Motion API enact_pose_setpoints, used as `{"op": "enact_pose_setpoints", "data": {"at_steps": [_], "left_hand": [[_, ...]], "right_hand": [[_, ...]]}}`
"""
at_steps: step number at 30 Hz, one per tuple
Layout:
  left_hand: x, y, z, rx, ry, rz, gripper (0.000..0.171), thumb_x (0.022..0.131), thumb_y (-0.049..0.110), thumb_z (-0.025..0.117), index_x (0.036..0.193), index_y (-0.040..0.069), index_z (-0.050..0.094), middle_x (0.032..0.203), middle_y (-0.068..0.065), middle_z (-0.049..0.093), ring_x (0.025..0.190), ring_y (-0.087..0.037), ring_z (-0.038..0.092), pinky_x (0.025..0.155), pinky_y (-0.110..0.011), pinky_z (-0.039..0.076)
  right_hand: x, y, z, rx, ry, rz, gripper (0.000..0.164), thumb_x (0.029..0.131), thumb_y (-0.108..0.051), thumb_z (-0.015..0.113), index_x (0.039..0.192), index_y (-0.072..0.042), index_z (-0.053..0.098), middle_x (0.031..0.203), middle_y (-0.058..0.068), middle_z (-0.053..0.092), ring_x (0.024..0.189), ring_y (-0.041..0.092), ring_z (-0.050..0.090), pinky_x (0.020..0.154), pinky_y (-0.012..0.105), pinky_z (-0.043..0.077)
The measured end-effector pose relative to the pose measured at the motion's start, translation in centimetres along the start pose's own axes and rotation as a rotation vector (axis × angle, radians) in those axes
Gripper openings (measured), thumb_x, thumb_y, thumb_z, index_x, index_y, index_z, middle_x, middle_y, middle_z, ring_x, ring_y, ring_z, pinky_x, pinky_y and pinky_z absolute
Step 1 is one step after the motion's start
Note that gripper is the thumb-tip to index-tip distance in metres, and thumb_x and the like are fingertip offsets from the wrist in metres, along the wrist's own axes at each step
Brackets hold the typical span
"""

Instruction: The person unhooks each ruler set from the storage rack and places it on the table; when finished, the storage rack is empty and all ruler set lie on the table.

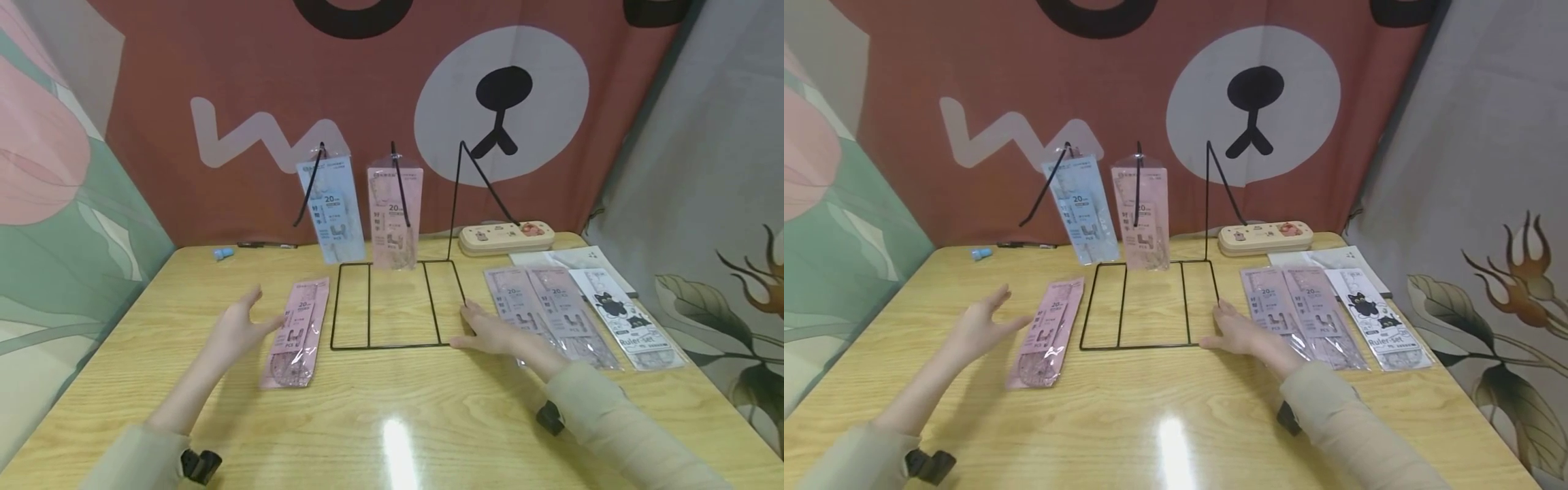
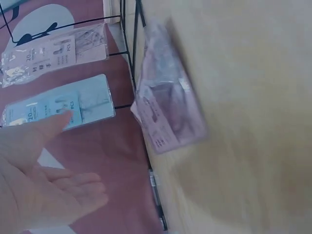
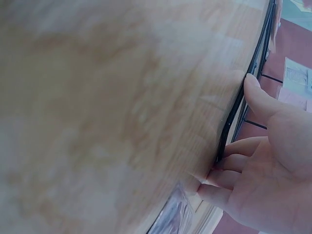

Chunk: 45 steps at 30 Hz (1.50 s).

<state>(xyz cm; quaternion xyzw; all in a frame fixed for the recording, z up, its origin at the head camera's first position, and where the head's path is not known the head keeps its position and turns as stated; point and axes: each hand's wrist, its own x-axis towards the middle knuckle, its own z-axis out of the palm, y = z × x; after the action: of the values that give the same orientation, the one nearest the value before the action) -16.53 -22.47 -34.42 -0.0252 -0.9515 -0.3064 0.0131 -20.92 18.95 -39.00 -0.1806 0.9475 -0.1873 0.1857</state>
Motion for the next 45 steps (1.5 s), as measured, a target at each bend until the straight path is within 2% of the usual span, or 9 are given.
{"op": "enact_pose_setpoints", "data": {"at_steps": [4,10,15,20,27,32,40,45], "left_hand": [[2.2,0.7,0.2,-0.030,0.052,0.063,0.083,0.090,0.035,0.063,0.145,-0.010,0.021,0.145,-0.032,0.031,0.133,-0.049,0.030,0.109,-0.058,0.029],[6.7,0.6,1.5,-0.144,0.058,0.113,0.080,0.091,0.035,0.061,0.147,-0.004,0.020,0.148,-0.026,0.031,0.138,-0.041,0.030,0.113,-0.053,0.027],[9.4,1.0,2.1,-0.194,0.035,0.083,0.080,0.093,0.035,0.059,0.149,-0.001,0.015,0.151,-0.022,0.030,0.140,-0.039,0.027,0.114,-0.053,0.024],[11.2,1.6,2.5,-0.287,0.020,0.069,0.081,0.093,0.032,0.059,0.150,0.001,0.011,0.153,-0.020,0.027,0.142,-0.037,0.023,0.116,-0.052,0.021],[12.5,2.6,3.1,-0.453,-0.014,0.040,0.081,0.093,0.033,0.059,0.150,0.002,0.011,0.153,-0.021,0.027,0.142,-0.034,0.025,0.116,-0.047,0.025],[13.2,3.4,3.7,-0.582,-0.021,-0.007,0.072,0.093,0.025,0.060,0.148,0.004,0.020,0.145,-0.020,0.041,0.135,-0.032,0.038,0.113,-0.044,0.032],[13.6,4.4,4.5,-0.627,0.000,-0.018,0.056,0.094,0.013,0.057,0.142,0.002,0.032,0.139,-0.020,0.047,0.128,-0.034,0.046,0.109,-0.043,0.038],[13.6,4.5,4.9,-0.605,0.029,-0.026,0.049,0.094,0.013,0.057,0.139,0.001,0.041,0.138,-0.019,0.050,0.125,-0.034,0.050,0.107,-0.043,0.041]], "right_hand": [[0.0,0.0,0.0,-0.006,0.004,-0.004,0.086,0.092,-0.044,0.056,0.143,0.014,0.019,0.152,0.033,0.006,0.142,0.046,0.009,0.117,0.054,0.012],[-0.2,0.0,0.0,-0.012,0.010,-0.001,0.087,0.092,-0.046,0.055,0.143,0.015,0.020,0.151,0.034,0.008,0.141,0.046,0.010,0.116,0.055,0.012],[-0.2,-0.1,0.1,-0.009,0.011,-0.014,0.087,0.092,-0.046,0.055,0.143,0.014,0.019,0.151,0.033,0.007,0.141,0.046,0.010,0.117,0.054,0.012],[-0.1,-0.1,0.0,-0.017,0.020,-0.019,0.087,0.091,-0.045,0.056,0.142,0.015,0.021,0.151,0.034,0.009,0.141,0.046,0.011,0.117,0.054,0.013],[-0.1,0.0,0.1,-0.021,0.014,-0.023,0.087,0.091,-0.045,0.056,0.142,0.015,0.020,0.151,0.034,0.007,0.141,0.047,0.010,0.116,0.055,0.013],[0.1,0.1,0.2,-0.018,0.014,-0.019,0.087,0.091,-0.045,0.056,0.143,0.015,0.020,0.151,0.034,0.007,0.141,0.046,0.010,0.117,0.054,0.013],[0.0,0.0,0.1,-0.020,0.018,-0.027,0.086,0.092,-0.044,0.056,0.142,0.016,0.020,0.150,0.035,0.008,0.141,0.047,0.011,0.116,0.055,0.013],[0.0,0.1,0.2,-0.014,0.018,-0.025,0.086,0.092,-0.044,0.056,0.142,0.016,0.021,0.150,0.035,0.009,0.141,0.047,0.011,0.116,0.055,0.014]]}}
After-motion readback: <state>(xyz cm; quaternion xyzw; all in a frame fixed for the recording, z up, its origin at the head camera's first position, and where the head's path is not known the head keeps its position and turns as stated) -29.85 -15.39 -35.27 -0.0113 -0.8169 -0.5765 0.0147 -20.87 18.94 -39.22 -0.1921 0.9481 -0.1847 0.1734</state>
